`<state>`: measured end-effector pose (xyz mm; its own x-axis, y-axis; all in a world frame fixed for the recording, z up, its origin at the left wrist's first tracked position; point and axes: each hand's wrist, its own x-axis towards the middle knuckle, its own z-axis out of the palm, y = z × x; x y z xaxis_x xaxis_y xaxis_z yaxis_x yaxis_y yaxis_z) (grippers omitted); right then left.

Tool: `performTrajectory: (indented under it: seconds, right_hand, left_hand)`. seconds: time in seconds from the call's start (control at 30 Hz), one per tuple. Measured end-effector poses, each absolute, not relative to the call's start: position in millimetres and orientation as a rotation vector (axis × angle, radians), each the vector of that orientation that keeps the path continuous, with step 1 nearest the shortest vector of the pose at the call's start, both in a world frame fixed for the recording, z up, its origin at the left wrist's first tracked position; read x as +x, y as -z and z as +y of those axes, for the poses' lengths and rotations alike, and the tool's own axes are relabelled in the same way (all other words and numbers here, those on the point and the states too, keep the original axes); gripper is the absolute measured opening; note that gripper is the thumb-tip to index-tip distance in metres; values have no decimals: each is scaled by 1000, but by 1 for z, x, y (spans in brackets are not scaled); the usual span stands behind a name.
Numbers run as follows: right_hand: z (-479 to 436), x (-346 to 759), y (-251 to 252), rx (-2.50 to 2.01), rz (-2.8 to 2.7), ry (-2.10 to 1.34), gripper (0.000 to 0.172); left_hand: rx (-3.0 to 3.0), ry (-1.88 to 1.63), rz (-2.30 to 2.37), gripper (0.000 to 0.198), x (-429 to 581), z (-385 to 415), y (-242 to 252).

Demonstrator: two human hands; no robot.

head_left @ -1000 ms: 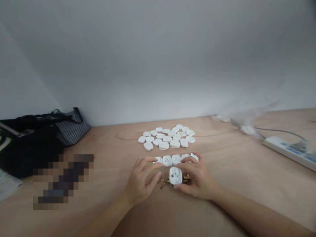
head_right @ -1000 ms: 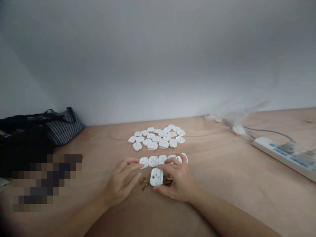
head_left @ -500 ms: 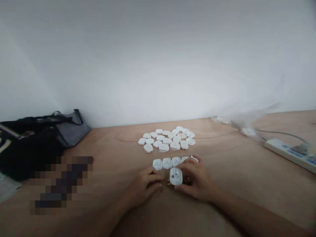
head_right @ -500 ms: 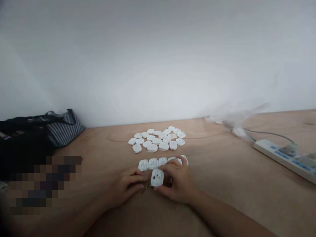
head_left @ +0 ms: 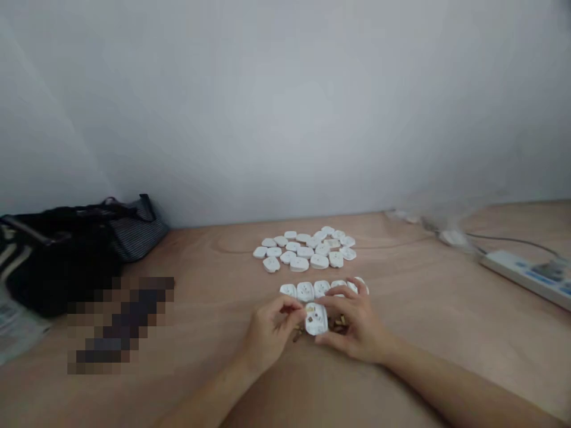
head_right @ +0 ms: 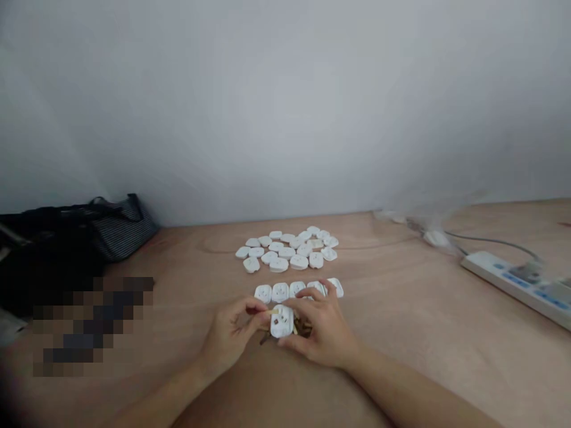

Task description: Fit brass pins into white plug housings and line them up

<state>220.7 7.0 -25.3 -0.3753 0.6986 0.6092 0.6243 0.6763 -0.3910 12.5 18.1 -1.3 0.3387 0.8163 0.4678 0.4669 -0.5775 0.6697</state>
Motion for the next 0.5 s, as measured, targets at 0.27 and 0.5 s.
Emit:
performTrajectory:
  seconds: [0.27, 0.5]
  right_hand:
    - [4, 219, 22, -956, -2102, -112, 50]
    - [3, 218, 21, -945, -2126, -37, 50]
  left_hand:
    - [2413, -1173, 1063, 12, 15, 18, 0]
    - [2419, -1283, 1015, 13, 19, 17, -2]
